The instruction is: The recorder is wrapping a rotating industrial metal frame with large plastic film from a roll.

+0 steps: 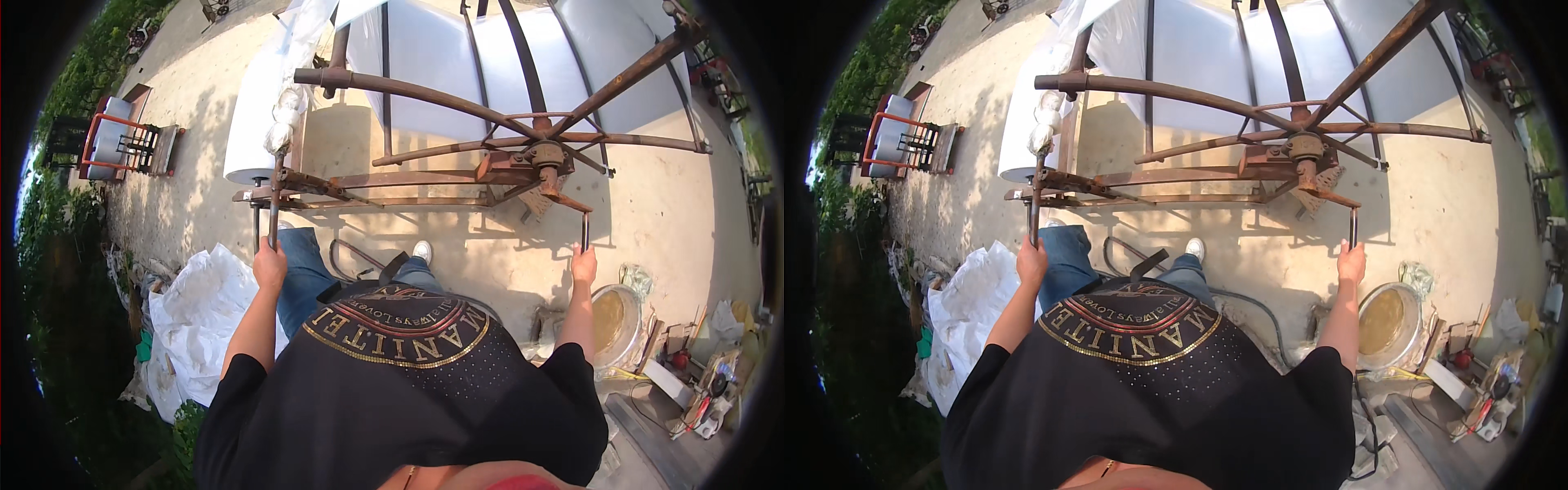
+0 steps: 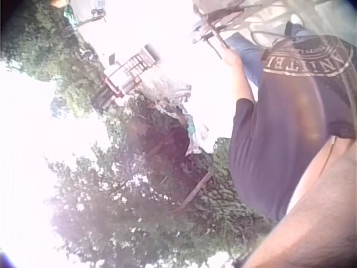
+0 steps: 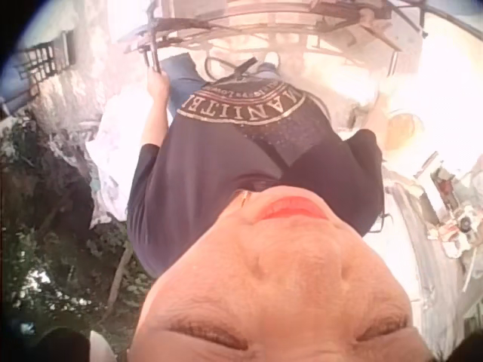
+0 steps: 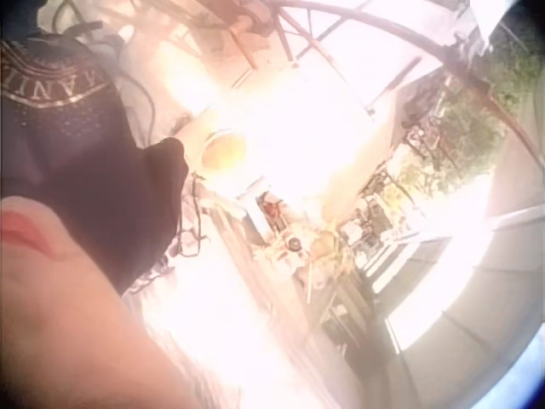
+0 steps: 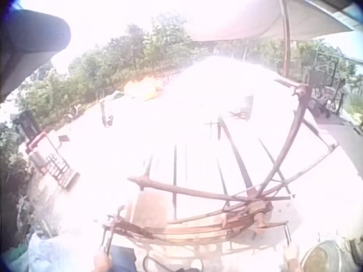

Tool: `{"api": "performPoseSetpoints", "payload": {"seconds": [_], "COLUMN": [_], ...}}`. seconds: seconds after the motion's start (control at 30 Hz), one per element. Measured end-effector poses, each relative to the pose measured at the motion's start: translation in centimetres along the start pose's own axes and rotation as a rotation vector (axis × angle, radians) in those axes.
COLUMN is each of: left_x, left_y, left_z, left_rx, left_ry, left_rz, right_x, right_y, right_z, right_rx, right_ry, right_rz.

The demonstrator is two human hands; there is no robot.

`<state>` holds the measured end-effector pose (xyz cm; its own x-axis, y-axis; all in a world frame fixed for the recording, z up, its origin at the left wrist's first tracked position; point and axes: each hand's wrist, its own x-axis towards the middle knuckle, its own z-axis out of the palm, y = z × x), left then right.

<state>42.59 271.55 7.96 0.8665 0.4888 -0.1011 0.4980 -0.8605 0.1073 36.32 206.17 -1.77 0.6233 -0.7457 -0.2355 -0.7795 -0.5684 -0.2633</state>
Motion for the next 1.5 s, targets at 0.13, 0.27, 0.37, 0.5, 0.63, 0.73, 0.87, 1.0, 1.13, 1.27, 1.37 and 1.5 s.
{"api": "performPoseSetpoints", "payload": {"seconds": [0.13, 0.27, 0.37, 0.5, 0.63, 0.73, 0.87, 1.0, 1.13, 1.27, 1.37, 1.5], "left_x": [0.6, 0.1, -0.4, -0.2, 0.1, 0.2, 0.1, -0.7, -0.2, -0.6, -0.5, -0.3], "left_y": [0.5, 0.0, 0.3, 0.3, 0.7, 0.7, 0.1, -0.6, 0.5, 0.0, 0.6, 1.1], "left_z": [0.3, -0.1, -0.1, -0.3, -0.1, -0.1, -0.3, -0.4, -0.2, -0.5, -0.4, -0.5], "left_rx": [0.000, 0.013, 0.002, 0.013, 0.027, 0.018, 0.008, -0.008, -0.046, -0.034, -0.046, -0.057], "left_ry": [0.006, 0.002, 0.021, 0.001, 0.022, -0.002, 0.031, 0.044, -0.032, -0.054, -0.041, -0.061], "left_rz": [0.042, 0.020, 0.036, 0.054, 0.073, 0.094, 0.081, 0.062, 0.051, 0.012, 0.035, 0.021], "right_x": [-1.6, -8.6, -13.7, -19.0, -21.8, -21.7, -18.7, -16.0, -8.8, -2.0, 2.0, 0.9], "right_y": [-0.4, -7.8, -11.5, -16.4, -19.6, -19.3, -16.4, -12.8, -2.6, -0.2, 2.6, -0.3], "right_z": [10.0, 11.8, 11.1, 7.4, -0.6, -8.2, -16.6, -21.8, -20.9, -16.0, -11.2, -5.3], "right_rx": [0.228, 0.604, 0.847, 1.122, 1.362, 1.464, 1.518, 1.119, 0.068, -0.498, -0.457, -0.260], "right_ry": [-0.199, -0.675, -0.932, -1.290, -1.543, -1.621, -1.517, -0.616, 0.270, 0.256, 0.216, 0.133], "right_rz": [0.019, 0.189, 0.137, 0.109, 0.173, 0.102, -0.057, -0.274, -0.536, -0.201, -0.068, 0.001]}}
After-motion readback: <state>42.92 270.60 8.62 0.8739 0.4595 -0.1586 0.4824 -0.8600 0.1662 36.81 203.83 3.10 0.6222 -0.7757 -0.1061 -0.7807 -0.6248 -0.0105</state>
